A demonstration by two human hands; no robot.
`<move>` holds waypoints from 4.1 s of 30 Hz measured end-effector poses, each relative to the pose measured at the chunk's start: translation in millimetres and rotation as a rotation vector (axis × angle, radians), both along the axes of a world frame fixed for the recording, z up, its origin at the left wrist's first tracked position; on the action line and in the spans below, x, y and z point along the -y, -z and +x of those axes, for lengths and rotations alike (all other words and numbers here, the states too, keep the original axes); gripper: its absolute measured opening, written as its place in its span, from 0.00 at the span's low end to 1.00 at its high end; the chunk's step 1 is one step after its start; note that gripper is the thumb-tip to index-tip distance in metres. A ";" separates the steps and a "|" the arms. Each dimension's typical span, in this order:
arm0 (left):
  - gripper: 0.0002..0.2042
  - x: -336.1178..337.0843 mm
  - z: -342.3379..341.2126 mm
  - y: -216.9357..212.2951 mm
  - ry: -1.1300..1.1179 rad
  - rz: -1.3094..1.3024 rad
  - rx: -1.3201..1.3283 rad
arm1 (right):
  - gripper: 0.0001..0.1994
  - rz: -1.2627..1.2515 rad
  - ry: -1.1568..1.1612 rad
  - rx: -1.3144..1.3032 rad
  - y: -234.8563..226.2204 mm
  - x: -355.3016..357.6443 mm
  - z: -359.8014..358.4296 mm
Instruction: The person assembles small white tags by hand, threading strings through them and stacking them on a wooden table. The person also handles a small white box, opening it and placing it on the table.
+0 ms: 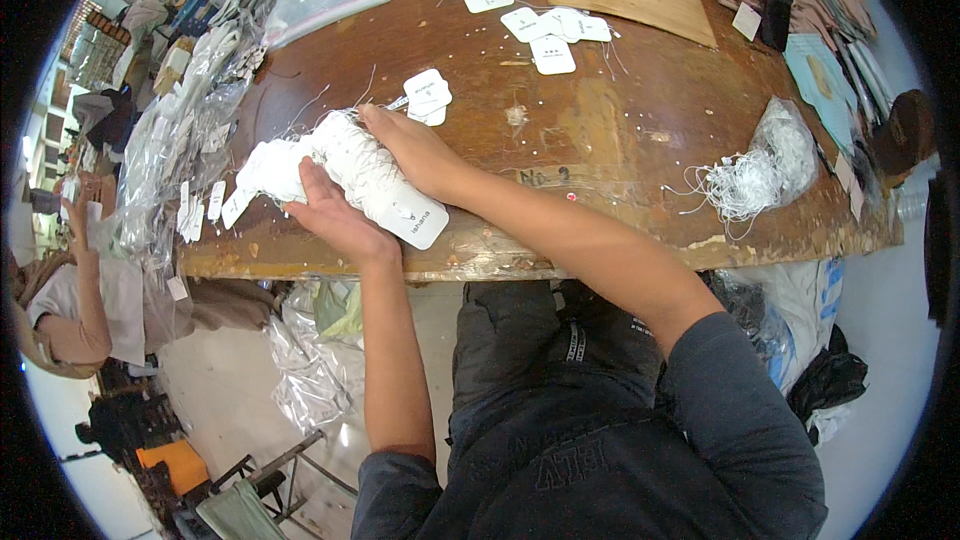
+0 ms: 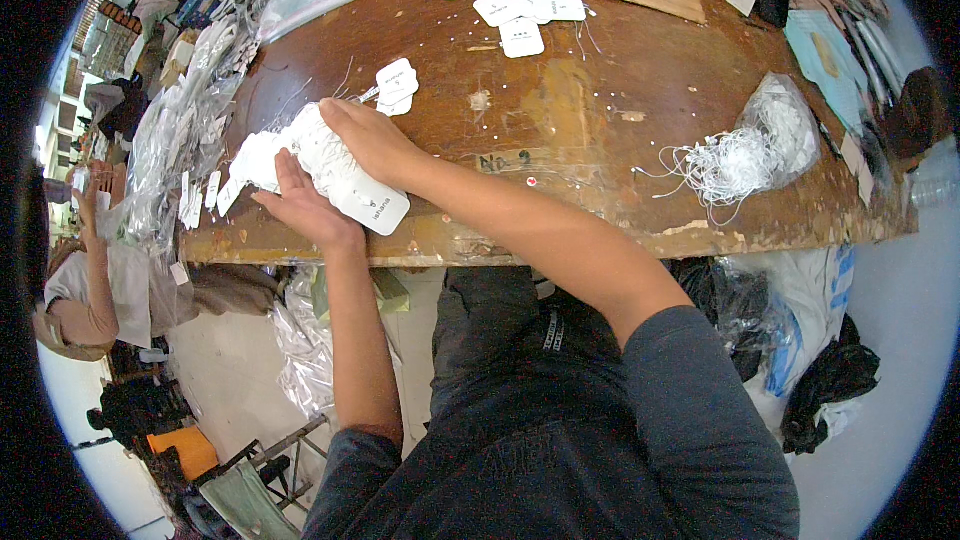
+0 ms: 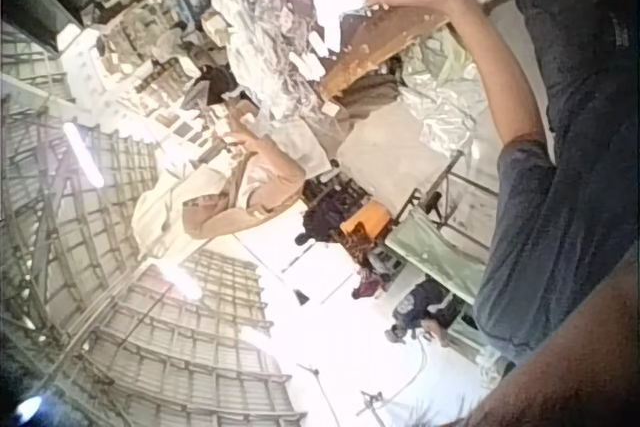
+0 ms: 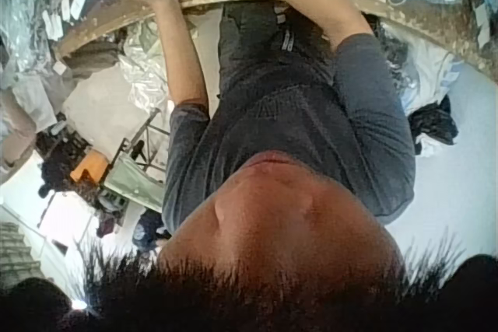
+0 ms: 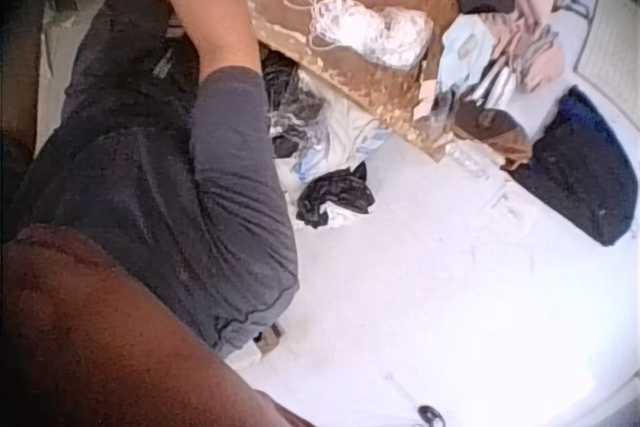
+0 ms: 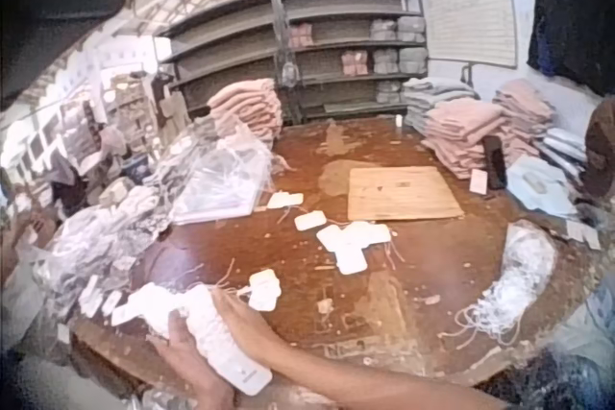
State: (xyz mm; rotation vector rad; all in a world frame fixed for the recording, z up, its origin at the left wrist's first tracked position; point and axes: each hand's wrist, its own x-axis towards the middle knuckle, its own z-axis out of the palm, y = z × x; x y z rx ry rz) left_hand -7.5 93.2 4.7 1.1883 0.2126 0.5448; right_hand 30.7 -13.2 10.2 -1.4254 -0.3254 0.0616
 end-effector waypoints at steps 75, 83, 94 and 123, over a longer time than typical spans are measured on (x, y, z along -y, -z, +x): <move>0.43 10.6 -36.0 -6.2 0.258 0.114 -0.084 | 0.31 -0.394 -0.011 -0.096 -14.3 35.0 -10.9; 0.42 14.5 -33.9 -10.4 0.273 0.072 -0.028 | 0.27 -0.309 -0.028 -0.007 -14.2 28.4 -18.8; 0.42 12.0 -30.0 -5.8 0.298 0.092 0.010 | 0.27 -0.336 -0.011 -0.011 -11.8 26.6 -17.3; 0.41 21.5 -17.6 -4.4 0.248 -0.146 -0.038 | 0.37 -0.048 -0.059 0.008 8.6 0.0 -21.0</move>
